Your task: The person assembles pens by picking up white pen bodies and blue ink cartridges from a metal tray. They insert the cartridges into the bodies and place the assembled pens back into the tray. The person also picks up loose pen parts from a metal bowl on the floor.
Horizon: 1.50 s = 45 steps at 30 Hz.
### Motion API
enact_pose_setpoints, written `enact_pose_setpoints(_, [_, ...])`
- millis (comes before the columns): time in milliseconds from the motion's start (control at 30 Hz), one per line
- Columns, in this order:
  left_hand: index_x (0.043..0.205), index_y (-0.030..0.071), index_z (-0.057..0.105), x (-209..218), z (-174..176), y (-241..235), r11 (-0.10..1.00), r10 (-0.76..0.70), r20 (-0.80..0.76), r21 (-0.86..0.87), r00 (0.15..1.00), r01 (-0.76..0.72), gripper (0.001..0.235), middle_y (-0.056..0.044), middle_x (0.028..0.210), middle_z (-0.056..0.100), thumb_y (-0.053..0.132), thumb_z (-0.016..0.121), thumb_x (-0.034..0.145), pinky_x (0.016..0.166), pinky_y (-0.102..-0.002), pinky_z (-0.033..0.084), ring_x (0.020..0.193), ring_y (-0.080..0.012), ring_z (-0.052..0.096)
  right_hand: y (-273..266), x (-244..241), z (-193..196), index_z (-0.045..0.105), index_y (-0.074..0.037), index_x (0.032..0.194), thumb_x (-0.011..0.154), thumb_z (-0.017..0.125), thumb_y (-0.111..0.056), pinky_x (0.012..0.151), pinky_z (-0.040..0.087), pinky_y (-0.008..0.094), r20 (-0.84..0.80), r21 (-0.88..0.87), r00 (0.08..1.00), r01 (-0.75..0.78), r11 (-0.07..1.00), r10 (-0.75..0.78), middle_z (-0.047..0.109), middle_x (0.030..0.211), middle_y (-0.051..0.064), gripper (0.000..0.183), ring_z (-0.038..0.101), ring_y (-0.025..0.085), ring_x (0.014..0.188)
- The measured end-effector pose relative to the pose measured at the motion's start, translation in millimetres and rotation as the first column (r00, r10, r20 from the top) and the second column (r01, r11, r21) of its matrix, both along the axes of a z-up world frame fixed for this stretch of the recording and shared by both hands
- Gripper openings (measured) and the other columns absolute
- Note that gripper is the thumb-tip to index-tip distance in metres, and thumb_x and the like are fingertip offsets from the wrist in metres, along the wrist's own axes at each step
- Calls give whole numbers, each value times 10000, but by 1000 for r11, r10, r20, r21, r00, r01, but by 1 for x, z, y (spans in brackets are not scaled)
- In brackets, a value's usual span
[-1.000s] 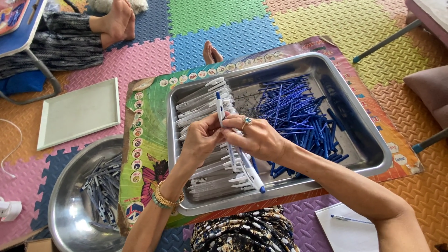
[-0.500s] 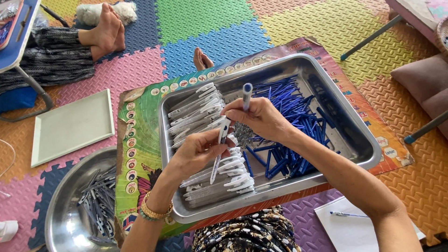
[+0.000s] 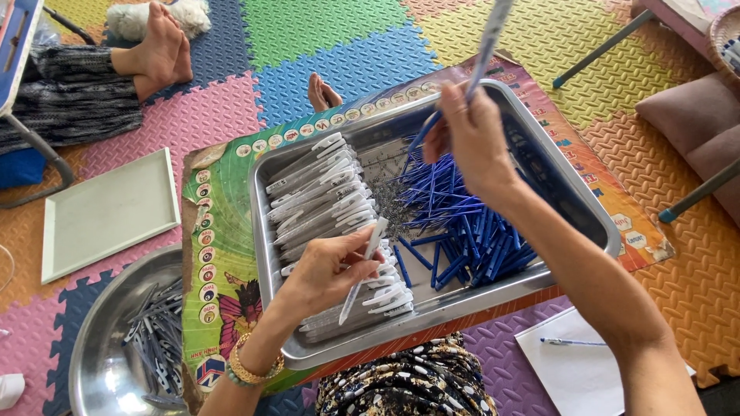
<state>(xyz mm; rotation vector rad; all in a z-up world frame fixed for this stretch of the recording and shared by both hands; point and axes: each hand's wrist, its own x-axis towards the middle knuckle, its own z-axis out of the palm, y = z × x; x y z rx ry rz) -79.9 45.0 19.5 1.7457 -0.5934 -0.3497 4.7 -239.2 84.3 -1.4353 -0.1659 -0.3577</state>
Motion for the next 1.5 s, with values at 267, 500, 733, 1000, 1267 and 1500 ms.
enact_pose_setpoints(267, [1658, 60, 478, 7, 20, 12, 997, -22, -108, 77, 994, 31, 732, -172, 1042, 823, 5, 741, 977, 732, -360, 754, 796, -197, 807, -89, -50, -40, 648, -59, 902, 1155, 615, -323, 499, 480, 443, -208, -650, 978, -116, 751, -29, 652, 605, 173, 368, 615, 334, 494])
enact_pose_setpoints(500, [1477, 90, 715, 14, 78, -7, 914, -3, 113, 402, 994, -43, 495, -144, 1103, 890, 83, 775, 985, 683, -313, 733, 816, -207, 875, -96, -64, -63, 817, -126, 1003, 1039, 793, -331, 657, 520, 412, -112, -742, 992, -51, 668, -48, 637, 658, 123, 210, 568, 234, 644])
enact_pose_setpoints(733, [1290, 397, 779, 44, 76, -59, 553, -238, 577, 742, 782, -379, 316, 71, 1102, 814, 244, 718, 1020, 820, -402, 668, 927, -198, 810, -13, -38, -12, 704, 62, 1299, 1123, 550, -373, 862, 708, 435, -426, 25, 775, -506, 862, 467, 761, 1003, 182, 494, 833, 273, 900])
enact_pose_setpoints(1000, [914, 175, 847, 61, 87, -94, 401, -458, 772, 622, 441, -672, 72, -17, 945, 753, 190, 779, 930, 774, -407, 615, 906, -233, 768, -16, 11, -71, 721, 39, 1246, 1182, 519, -305, 746, 721, 498, -304, 432, 576, -626, 649, 759, 810, 1007, 263, 404, 852, 395, 888])
enact_pose_setpoints(1267, [916, 138, 846, 53, 131, -48, 371, -425, 770, 628, 476, -684, 65, -41, 888, 688, 88, 822, 881, 674, -406, 611, 841, -247, 747, -37, 15, -55, 735, -7, 988, 1155, 626, -173, 645, 680, 317, -334, 197, 705, -597, 778, 626, 734, 765, 105, 259, 802, 220, 703])
enact_pose_setpoints(1500, [1072, 207, 853, 72, 120, -7, 219, -335, 678, 731, 654, -646, 245, -37, 939, 682, 33, 839, 900, 737, -429, 670, 877, -226, 748, -53, 25, -53, 797, -52, 989, 1152, 699, -204, 662, 584, 294, -194, -450, 957, -282, 847, 215, 682, 654, 53, 244, 704, 158, 627])
